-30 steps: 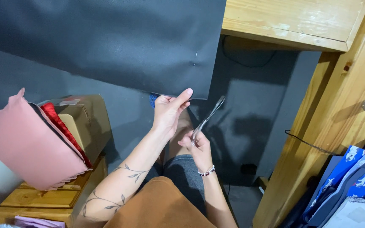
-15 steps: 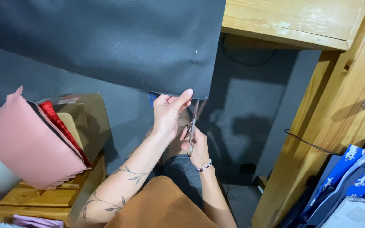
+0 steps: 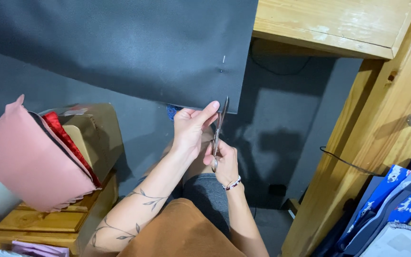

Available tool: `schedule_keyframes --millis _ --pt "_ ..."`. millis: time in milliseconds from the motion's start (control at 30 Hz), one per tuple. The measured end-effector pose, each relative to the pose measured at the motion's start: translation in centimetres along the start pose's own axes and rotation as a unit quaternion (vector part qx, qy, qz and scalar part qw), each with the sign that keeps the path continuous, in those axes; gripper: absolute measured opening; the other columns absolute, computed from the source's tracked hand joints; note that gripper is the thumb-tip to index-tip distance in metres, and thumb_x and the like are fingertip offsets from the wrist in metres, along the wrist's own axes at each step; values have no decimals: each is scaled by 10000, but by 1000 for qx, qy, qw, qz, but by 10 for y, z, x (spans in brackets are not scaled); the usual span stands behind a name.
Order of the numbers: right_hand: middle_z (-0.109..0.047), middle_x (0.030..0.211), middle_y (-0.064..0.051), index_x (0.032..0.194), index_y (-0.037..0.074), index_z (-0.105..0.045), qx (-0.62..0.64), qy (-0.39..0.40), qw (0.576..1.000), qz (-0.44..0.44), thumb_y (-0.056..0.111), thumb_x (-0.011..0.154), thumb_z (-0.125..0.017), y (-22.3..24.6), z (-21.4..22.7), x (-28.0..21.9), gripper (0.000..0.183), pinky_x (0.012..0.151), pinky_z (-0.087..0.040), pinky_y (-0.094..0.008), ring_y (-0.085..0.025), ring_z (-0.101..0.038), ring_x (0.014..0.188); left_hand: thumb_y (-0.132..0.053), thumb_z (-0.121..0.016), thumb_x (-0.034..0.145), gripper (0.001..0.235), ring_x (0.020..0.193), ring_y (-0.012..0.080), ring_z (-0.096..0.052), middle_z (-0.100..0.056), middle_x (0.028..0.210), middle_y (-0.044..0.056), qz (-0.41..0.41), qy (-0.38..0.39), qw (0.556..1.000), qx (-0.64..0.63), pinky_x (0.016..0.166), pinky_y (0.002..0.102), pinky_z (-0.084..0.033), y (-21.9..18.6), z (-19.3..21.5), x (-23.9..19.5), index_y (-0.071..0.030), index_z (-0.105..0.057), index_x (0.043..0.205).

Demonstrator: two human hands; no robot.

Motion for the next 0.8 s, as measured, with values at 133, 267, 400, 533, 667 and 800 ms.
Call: schedule_keyframes --millis 133,267,400,533,667,800 --pt "-583 485 0 694 177 -690 -25 -10 1000 13 796 646 -740 3 0 -1 624 516 -425 -237 -105 -482 474 -114 -955 730 354 765 160 -778 -781 805 86 8 -4 1000 -12 838 327 -645 -8 -4 -7 -9 -758 1004" --pt "-561 476 -1 698 170 -684 -22 -12 1000 13 757 658 -761 -2 1 -3 594 513 -411 -250 -106 -457 480 -124 -954 734 353 741 175 -777 -780 797 103 6 3 1000 -13 828 324 -649 0 0 2 -4 -754 1000" --pt "-563 466 16 690 180 -682 -29 -17 999 16 713 691 -771 1 1 -4 541 518 -414 -234 -94 -460 469 -106 -943 744 343 741 189 -782 -781 804 111 4 3 1000 -16 819 324 -656 -9 -5 -6 9 -754 1007" --pt "-615 474 23 665 181 -674 -31 -31 999 22 661 720 -795 8 0 -1 498 514 -435 -238 -100 -501 439 -109 -943 747 337 730 190 -781 -776 781 112 2 8 1000 -20 811 319 -657 -5 -3 -3 25 -749 989" --pt "-626 472 13 659 173 -669 -39 -39 998 19 640 749 -799 0 -3 -6 493 522 -448 -246 -117 -513 431 -103 -942 748 333 726 192 -780 -772 775 120 1 11 1000 -29 790 312 -657 1 0 2 28 -734 972" --pt "-624 451 20 623 175 -678 -37 -53 998 10 563 788 -817 26 -4 -2 443 524 -459 -241 -117 -542 417 -91 -929 759 331 745 199 -783 -778 805 113 3 13 1000 -25 805 325 -660 -8 -4 -5 17 -746 1013"
Point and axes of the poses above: each hand's wrist, its own x-axis towards the middle knuckle, its own z-axis out of the back of the hand, y = z × x, the point moved 4 cm from there along x, towards the middle knuckle
